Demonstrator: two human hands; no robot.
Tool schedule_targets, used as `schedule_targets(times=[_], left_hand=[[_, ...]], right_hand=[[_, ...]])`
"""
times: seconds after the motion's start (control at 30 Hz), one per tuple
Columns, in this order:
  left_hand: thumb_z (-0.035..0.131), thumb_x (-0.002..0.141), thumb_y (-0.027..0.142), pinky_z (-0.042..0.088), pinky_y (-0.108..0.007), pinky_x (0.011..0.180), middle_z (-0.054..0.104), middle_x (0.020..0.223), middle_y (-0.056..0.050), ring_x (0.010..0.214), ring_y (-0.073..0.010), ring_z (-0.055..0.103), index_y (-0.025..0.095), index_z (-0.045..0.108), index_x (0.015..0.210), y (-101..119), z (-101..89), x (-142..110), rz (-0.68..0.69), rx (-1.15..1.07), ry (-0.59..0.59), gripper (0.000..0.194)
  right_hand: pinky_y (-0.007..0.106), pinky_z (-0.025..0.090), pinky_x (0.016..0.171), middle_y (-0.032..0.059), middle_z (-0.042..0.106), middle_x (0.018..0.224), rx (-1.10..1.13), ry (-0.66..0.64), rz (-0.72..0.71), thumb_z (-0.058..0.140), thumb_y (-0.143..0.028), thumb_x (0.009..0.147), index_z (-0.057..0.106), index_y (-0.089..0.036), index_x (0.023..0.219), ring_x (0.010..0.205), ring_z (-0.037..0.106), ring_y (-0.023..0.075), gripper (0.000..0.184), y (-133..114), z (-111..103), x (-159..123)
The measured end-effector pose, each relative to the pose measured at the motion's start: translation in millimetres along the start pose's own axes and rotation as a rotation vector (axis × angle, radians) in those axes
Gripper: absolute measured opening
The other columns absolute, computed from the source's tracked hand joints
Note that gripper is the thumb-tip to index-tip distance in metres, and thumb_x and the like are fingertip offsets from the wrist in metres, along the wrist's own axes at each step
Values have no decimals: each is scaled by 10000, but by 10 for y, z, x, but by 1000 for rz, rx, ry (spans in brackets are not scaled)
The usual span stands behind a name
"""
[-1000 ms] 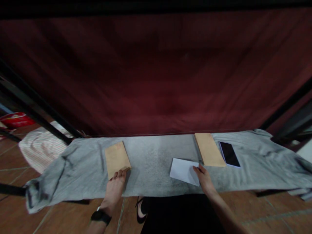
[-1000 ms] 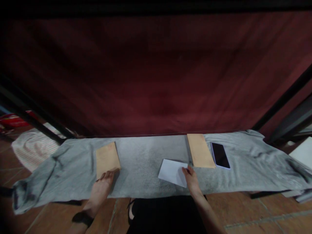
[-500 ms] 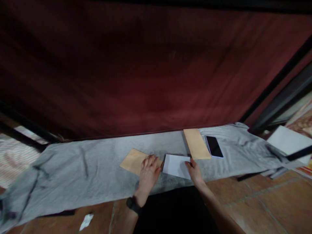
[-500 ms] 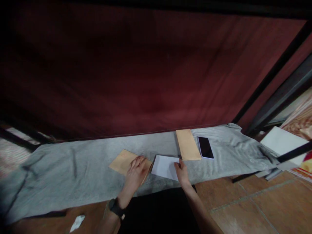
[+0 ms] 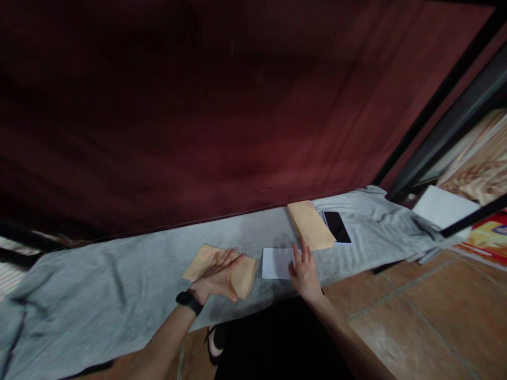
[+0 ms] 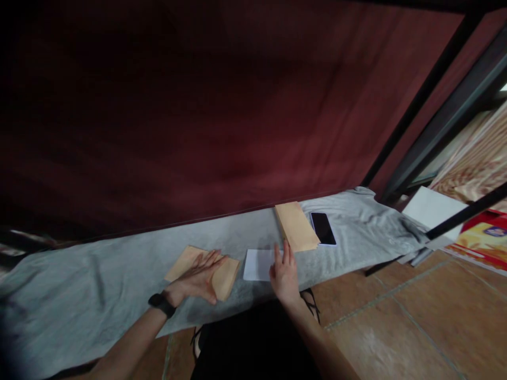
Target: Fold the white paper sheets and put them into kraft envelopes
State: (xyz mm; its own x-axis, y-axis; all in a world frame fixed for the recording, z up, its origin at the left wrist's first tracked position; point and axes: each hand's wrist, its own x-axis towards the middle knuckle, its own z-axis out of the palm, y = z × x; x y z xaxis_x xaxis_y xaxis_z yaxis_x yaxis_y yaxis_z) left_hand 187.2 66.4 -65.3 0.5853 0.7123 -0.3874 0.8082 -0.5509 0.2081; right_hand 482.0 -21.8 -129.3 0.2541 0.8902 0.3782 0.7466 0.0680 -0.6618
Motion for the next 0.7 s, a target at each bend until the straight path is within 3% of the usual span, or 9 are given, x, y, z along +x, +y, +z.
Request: schedule_targets(times=[0.07, 0.13, 0.23, 0.33, 0.43, 0.57, 0.7], left_hand=[[825, 512, 478, 71, -563, 1221, 251, 1647, -133, 1528, -357, 155, 260, 292, 1551, 1, -9, 8, 18, -6, 14, 1188], [835, 499, 472, 54, -541, 1230, 288, 1629, -133, 1524, -343, 173, 253, 289, 1552, 1, -5, -14, 25, -4, 35, 1206], [836, 496, 487, 54, -514, 1240, 340, 1599, -134, 1511, -334, 214, 231, 291, 1552, 11, 5, -65, 26, -2, 78, 1216], [822, 516, 500, 81, -504, 1245, 356, 1591, -124, 1503, -335, 241, 239, 288, 1553, 19, 0, -93, 14, -10, 83, 1195], [815, 531, 506, 111, -503, 1241, 231, 1655, -131, 1526, -346, 179, 256, 256, 1565, 1, -4, -73, -9, -3, 37, 1203], [817, 517, 540, 57, -547, 1234, 129, 1683, -139, 1546, -351, 74, 264, 196, 1581, -67, 50, -9, 35, 32, 1, 1262], [823, 522, 546, 30, -568, 1227, 100, 1683, -162, 1547, -358, 37, 256, 117, 1597, -106, 132, -8, 82, 31, 52, 1319]], right_hand=[[588, 365, 1129, 164, 380, 1548, -9, -65, -74, 500, -157, 860, 469, -185, 1434, 1423, 346, 361, 576, -154, 30, -71], [506, 448, 1081, 143, 519, 1432, 59, -179, -103, 491, -180, 895, 475, -214, 1429, 1311, 494, 312, 535, -318, 128, -147], [372, 550, 899, 108, 679, 1149, 124, -370, 2, 505, -234, 922, 557, -215, 1330, 999, 675, 246, 412, -560, 359, -203], [346, 544, 812, 97, 718, 993, 58, -480, 148, 534, -275, 922, 652, -197, 1124, 893, 700, 249, 246, -758, 567, -145], [370, 514, 841, 109, 730, 979, 73, -516, 279, 575, -264, 892, 668, -188, 1002, 940, 694, 281, 163, -888, 673, -34], [350, 490, 855, 104, 721, 931, 267, -484, 417, 567, -105, 796, 646, -173, 881, 946, 676, 263, 135, -936, 698, 29], [267, 511, 681, 2, 657, 737, 458, -467, 470, 532, -104, 751, 564, -208, 774, 739, 658, 182, 112, -905, 685, -4]])
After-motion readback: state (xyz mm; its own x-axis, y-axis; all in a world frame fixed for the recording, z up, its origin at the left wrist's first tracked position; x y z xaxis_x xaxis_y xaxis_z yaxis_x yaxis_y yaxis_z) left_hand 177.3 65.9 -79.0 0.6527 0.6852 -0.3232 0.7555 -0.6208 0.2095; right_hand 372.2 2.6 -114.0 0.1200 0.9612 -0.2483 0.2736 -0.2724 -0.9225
